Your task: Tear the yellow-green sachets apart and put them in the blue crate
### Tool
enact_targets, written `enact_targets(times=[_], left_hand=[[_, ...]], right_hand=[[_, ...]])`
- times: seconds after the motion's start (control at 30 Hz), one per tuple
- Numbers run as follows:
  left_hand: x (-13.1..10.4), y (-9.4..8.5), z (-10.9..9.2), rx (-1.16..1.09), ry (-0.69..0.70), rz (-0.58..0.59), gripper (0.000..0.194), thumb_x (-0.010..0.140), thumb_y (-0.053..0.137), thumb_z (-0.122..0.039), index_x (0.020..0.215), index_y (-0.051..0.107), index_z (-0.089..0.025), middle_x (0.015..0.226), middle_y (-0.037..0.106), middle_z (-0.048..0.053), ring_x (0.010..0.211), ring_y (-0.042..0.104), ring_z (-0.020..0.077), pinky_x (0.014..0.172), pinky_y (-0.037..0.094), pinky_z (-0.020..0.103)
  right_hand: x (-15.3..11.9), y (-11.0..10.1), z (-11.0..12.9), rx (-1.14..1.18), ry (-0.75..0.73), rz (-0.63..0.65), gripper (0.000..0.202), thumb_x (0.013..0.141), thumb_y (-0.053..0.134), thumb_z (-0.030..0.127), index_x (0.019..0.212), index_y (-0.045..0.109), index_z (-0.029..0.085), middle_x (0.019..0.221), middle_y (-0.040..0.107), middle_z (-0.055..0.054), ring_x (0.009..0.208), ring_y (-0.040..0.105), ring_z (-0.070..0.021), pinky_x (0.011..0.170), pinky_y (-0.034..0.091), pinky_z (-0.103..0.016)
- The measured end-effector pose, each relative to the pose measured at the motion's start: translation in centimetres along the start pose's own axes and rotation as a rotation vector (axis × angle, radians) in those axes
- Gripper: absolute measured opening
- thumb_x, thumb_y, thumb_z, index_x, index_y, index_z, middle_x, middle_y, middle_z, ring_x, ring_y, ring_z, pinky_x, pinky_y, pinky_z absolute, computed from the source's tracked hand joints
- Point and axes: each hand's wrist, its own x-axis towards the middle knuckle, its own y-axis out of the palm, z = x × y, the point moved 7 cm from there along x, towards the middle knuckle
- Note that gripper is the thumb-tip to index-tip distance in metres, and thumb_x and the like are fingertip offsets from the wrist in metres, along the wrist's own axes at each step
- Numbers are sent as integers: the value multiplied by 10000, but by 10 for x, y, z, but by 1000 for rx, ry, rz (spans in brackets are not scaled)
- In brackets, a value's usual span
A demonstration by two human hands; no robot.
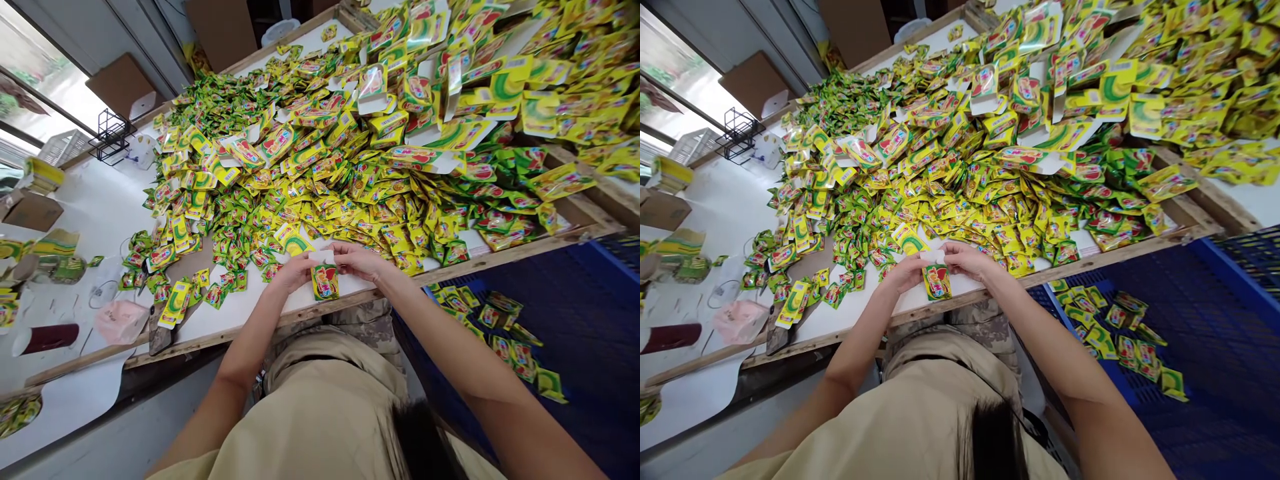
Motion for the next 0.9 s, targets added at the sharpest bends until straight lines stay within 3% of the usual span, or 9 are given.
enact_targets(times=[0.17, 0.27, 0.4, 0.57, 0.67, 0.9], left_hand=[[-10, -17, -18, 278, 392, -263, 232, 651, 757, -341, 717, 641, -151, 714, 643, 10, 666, 566, 115, 696, 462, 278], [-20, -13, -20, 406, 533, -298, 200, 714, 706, -361, 766, 691, -168, 829, 697, 50, 776, 610, 152, 755, 479, 303], [-24, -9, -20, 463, 508, -232, 216, 702, 723, -357, 809, 698, -171, 864, 714, 62, 793, 638, 166, 775, 500, 318], [-25, -9, -22, 493, 502, -257, 266, 685, 742, -353, 856, 676, -160, 782, 688, 41, 680, 617, 134, 682, 494, 276], [-24, -6, -25, 464, 524, -274, 253, 715, 712, -364, 845, 670, -151, 762, 675, 33, 667, 605, 119, 653, 478, 251], [-21, -4, -29, 403, 423, -203, 244, 682, 733, -376, 747, 686, -145, 700, 674, 16, 611, 583, 102, 618, 490, 243]], right_hand=[[-7, -9, 12, -361, -323, -136, 265, 690, 676, 417, 710, 595, 165, 665, 602, 6, 615, 522, -122, 605, 425, -263], [-12, -12, 11, -452, -395, -128, 278, 757, 630, 440, 780, 636, 163, 825, 684, -55, 748, 597, -166, 708, 467, -302], [-15, -10, 9, -532, -387, -124, 286, 753, 645, 449, 805, 630, 168, 821, 691, -58, 708, 603, -161, 664, 477, -283], [-19, -1, 16, -680, -447, -181, 192, 786, 606, 358, 849, 615, 177, 759, 654, -31, 663, 574, -146, 631, 453, -268], [-18, -2, 17, -574, -452, -227, 212, 786, 601, 387, 852, 608, 186, 755, 645, -29, 673, 576, -153, 622, 458, -274], [-14, -6, 17, -368, -350, -148, 244, 713, 675, 412, 723, 589, 183, 657, 606, 0, 607, 557, -139, 581, 466, -277]])
